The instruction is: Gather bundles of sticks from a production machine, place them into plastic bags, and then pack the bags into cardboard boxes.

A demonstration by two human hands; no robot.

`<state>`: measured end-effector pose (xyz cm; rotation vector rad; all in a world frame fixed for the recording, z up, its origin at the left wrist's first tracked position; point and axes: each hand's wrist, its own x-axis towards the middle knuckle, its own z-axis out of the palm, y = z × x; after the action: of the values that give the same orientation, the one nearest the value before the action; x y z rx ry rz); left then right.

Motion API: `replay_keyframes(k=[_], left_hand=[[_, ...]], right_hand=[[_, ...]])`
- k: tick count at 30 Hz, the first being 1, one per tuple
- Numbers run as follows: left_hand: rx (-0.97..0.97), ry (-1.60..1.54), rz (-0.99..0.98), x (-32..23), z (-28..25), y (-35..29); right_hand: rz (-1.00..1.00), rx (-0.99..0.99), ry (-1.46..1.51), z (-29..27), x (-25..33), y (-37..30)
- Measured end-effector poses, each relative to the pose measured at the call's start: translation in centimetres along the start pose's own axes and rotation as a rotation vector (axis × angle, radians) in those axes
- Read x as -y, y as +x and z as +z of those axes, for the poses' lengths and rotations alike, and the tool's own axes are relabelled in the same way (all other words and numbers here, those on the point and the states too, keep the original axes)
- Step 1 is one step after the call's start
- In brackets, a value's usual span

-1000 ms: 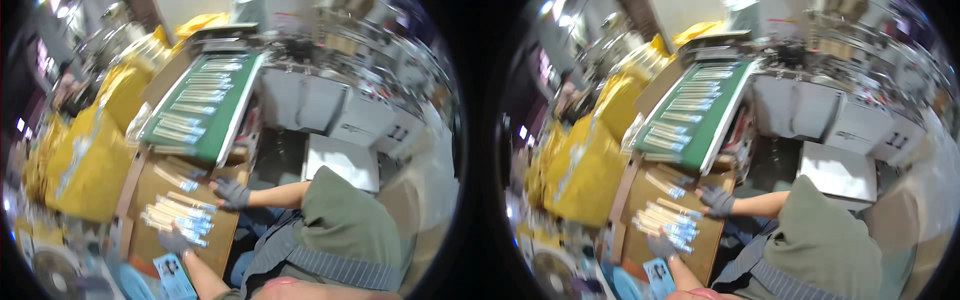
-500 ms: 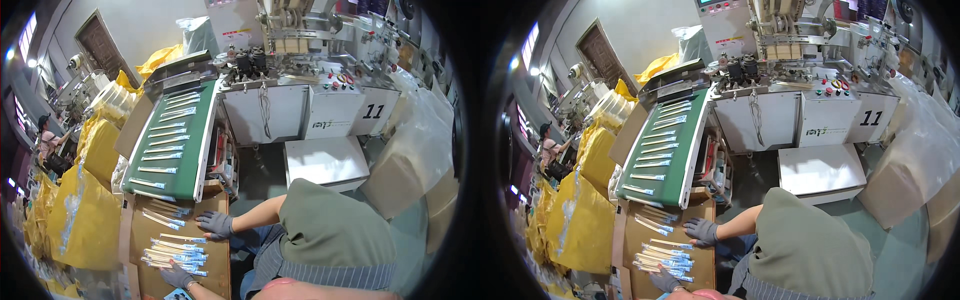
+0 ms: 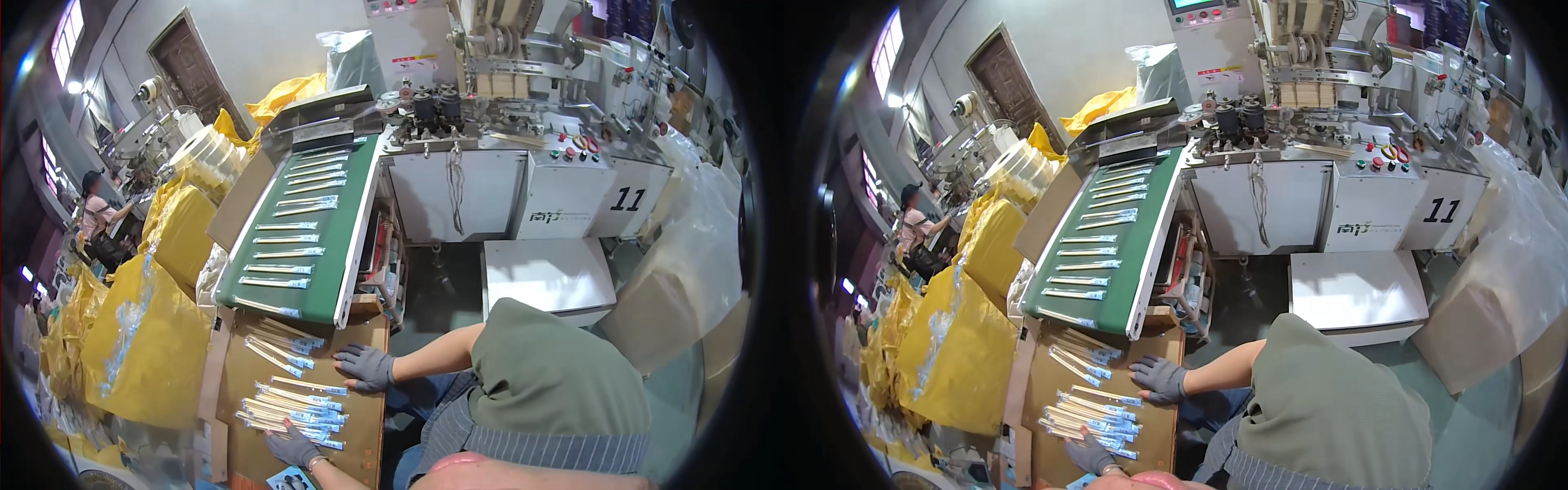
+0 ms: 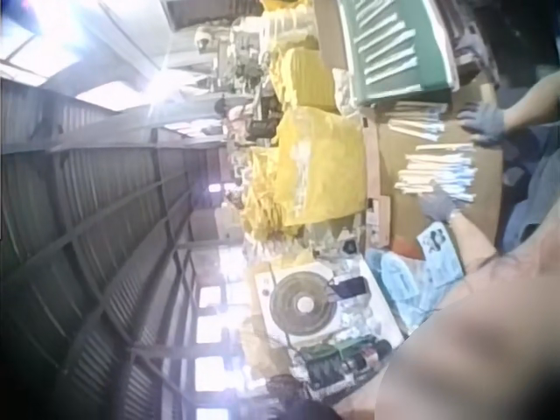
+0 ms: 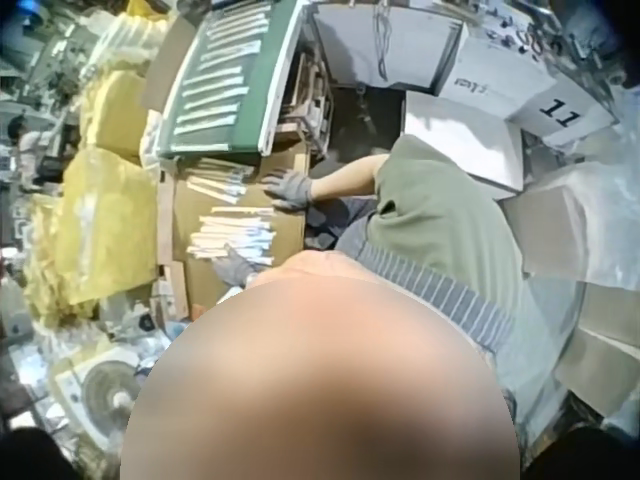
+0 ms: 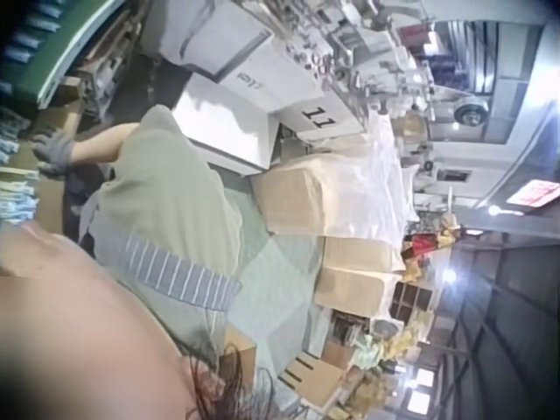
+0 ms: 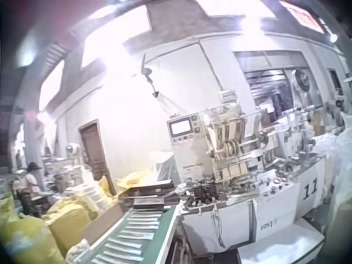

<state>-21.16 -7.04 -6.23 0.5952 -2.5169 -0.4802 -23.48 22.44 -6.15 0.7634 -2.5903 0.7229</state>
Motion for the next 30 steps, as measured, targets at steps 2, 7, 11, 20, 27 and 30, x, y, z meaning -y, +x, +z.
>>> replay_keyframes(k=[2,7,11,20,27,30], left_hand=[[0.01,0.009,-0.01,0.1,0.1,0.0],[-0.024,0.004,0.005,0.7,0.9,0.0],[0.001,0.019,-0.012,0.7,0.7,0.0],[0.035,-0.013,-0.029,-0.5,-0.7,0.0],[0.021,-0.006,0.002,0.5,0.6,0.3],[-0.012,0.0,0.009,1.3,1.3,0.2]], right_hand=[[-0.003,0.004,-0.016,-0.1,0.0,0.0],[-0.002,0.004,-0.015,-0.2,0.0,0.1],[-0.004,0.007,-0.004,0.1,-0.1,-0.1],[0.001,0.013,0.043,0.2,0.0,0.0],[0.012,0.009,0.065,0.0,-0.2,0.1],[0.008,0.018,0.042,0.0,-0.1,0.0]])
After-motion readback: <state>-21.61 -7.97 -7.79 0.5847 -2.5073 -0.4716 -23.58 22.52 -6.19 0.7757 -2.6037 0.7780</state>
